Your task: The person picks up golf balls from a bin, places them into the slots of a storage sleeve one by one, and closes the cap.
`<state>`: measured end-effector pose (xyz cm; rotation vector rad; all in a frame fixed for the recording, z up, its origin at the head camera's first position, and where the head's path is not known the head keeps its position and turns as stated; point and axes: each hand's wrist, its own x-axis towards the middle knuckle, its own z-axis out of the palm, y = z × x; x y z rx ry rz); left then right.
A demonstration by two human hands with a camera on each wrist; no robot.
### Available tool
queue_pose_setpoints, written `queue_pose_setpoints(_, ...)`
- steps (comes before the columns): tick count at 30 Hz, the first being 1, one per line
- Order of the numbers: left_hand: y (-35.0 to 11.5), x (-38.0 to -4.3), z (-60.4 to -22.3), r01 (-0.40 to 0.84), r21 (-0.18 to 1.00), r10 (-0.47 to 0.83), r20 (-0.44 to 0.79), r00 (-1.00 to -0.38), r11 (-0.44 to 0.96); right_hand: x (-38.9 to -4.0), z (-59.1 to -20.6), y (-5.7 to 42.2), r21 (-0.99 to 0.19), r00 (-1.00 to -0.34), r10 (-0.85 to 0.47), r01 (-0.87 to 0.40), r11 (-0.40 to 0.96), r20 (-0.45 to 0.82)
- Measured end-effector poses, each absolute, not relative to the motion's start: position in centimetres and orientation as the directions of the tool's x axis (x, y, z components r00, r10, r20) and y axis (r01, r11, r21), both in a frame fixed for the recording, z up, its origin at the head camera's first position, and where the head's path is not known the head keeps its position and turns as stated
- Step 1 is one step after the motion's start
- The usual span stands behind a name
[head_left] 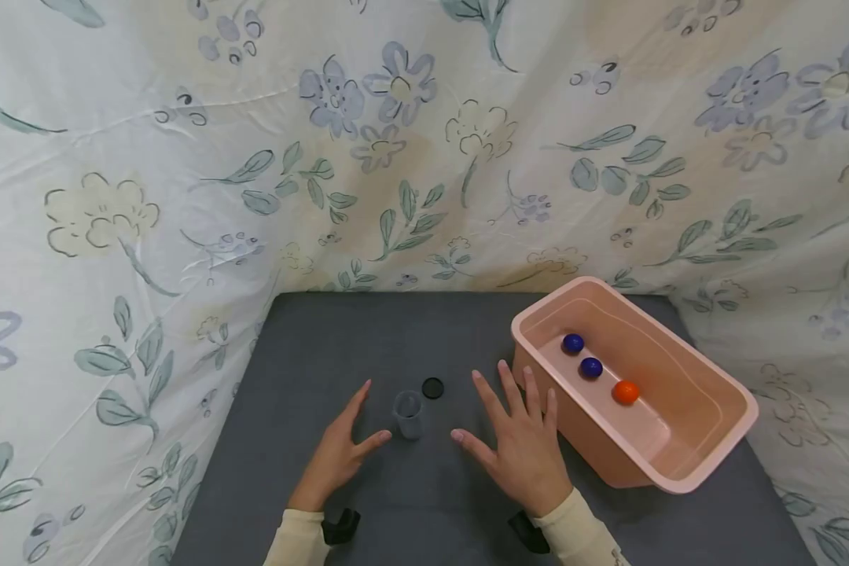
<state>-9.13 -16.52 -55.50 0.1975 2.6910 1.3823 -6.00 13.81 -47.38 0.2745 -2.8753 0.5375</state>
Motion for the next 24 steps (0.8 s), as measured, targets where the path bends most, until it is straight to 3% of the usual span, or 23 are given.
queue_pose_setpoints(9,-14.2,-9.3,-57.5,0.054,0.864,0.172,-0.038,-0.984,0.5,-6.3,-46.3,15.3,-0.325,-0.952,-0.148,-0.234,0.916,0.267)
queue_pose_setpoints(24,-11.8,-9.4,-58.0,0.089,0.841,0.145,0.013,-0.989,0.534,-6.9,-44.7,17.5,-0.281,-0.947,-0.14,-0.224,0.933,0.29)
